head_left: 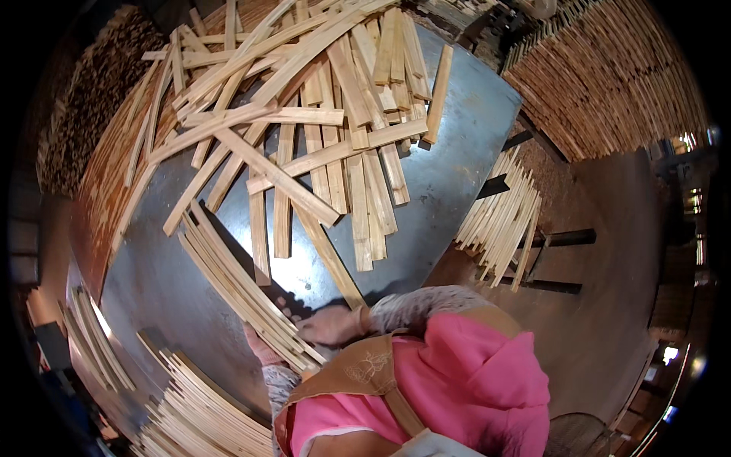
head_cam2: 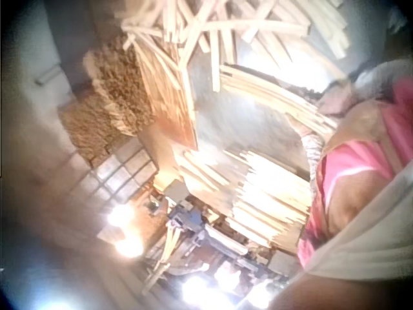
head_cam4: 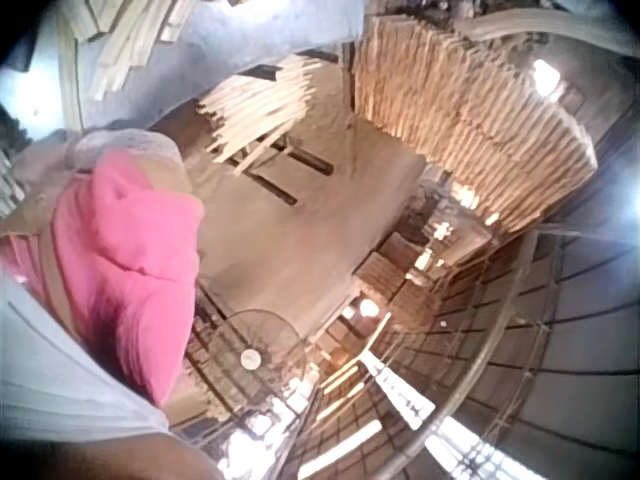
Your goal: The person sorts and stacks thin wooden strips on a metal table. They pick up individual strips from a scattered pile, align them, and place them into a neat stack. The person occasionally gathers a large bundle of strips to reposition the stack on the table.
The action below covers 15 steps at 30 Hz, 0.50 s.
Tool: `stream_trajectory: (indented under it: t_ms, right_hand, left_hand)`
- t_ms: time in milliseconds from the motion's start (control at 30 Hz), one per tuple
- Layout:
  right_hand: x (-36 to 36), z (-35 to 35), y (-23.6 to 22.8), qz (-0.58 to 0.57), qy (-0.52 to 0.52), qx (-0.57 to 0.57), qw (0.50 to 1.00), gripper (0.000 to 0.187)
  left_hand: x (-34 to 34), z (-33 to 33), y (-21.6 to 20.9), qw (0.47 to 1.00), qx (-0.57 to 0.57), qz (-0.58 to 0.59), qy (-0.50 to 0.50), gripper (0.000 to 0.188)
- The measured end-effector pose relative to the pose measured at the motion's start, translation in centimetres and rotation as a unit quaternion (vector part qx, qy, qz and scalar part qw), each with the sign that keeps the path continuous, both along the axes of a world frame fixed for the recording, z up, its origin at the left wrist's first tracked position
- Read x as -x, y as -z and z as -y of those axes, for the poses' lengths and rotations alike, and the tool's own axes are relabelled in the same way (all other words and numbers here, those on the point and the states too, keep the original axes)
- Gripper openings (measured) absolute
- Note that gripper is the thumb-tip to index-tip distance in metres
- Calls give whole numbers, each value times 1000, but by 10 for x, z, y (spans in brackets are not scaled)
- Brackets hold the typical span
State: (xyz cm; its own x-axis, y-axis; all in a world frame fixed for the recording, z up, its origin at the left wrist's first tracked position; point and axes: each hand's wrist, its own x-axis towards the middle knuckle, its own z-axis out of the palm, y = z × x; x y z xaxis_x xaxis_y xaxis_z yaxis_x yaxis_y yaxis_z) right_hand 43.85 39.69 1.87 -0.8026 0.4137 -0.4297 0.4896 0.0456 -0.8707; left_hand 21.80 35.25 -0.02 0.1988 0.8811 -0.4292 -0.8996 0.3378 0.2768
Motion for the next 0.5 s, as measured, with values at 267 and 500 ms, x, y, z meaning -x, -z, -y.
stream_trajectory:
  t_ms: [267,500]
  right_hand:
    - [-337,-246,40,207,711,-370,562,41]
    - [-397,-314,84,345,642,-246,639,60]
  left_hand:
    - [16,10,1,960,104,-261,-7,86]
    - [70,30,-10,502,237,-828,74,105]
